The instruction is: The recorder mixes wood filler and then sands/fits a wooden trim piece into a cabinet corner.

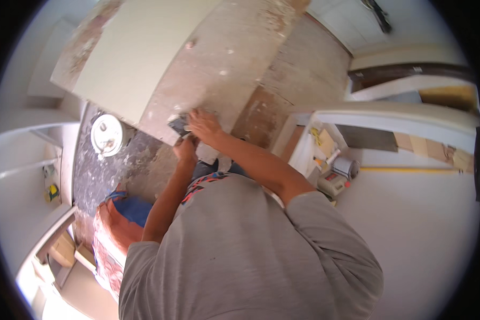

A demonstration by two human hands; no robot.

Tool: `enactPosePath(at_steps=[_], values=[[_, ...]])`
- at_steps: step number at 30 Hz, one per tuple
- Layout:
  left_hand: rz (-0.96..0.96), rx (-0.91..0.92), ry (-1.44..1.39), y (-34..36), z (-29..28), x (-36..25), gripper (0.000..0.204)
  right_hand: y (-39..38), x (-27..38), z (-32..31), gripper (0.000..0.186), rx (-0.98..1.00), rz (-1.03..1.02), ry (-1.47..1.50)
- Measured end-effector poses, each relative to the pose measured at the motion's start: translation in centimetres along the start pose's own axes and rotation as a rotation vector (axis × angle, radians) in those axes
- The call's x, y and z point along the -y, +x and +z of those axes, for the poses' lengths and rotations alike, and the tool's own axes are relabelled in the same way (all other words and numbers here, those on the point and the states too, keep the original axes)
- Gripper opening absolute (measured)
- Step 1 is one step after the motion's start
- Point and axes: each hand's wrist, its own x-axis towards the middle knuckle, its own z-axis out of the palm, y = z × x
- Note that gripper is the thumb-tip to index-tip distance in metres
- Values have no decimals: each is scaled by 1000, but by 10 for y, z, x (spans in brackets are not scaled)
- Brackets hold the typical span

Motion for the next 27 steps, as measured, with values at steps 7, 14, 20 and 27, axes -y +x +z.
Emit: enactPosePath(at_steps=[7,14,20,27], values=[[-21,89,0,0,-2,0,27,-21,-7,-12,26,0,-211,-52],[-48,82,-20,5,-8,-3,22,25,10,-10,26,51,-289,-90],[-39,76,-70,2,-4,-6,17,47,24,-8,33,42,-222,-43],[-85,21,-54,-5,-1,-9,17,6,7,-19,40,174,-269,16]])
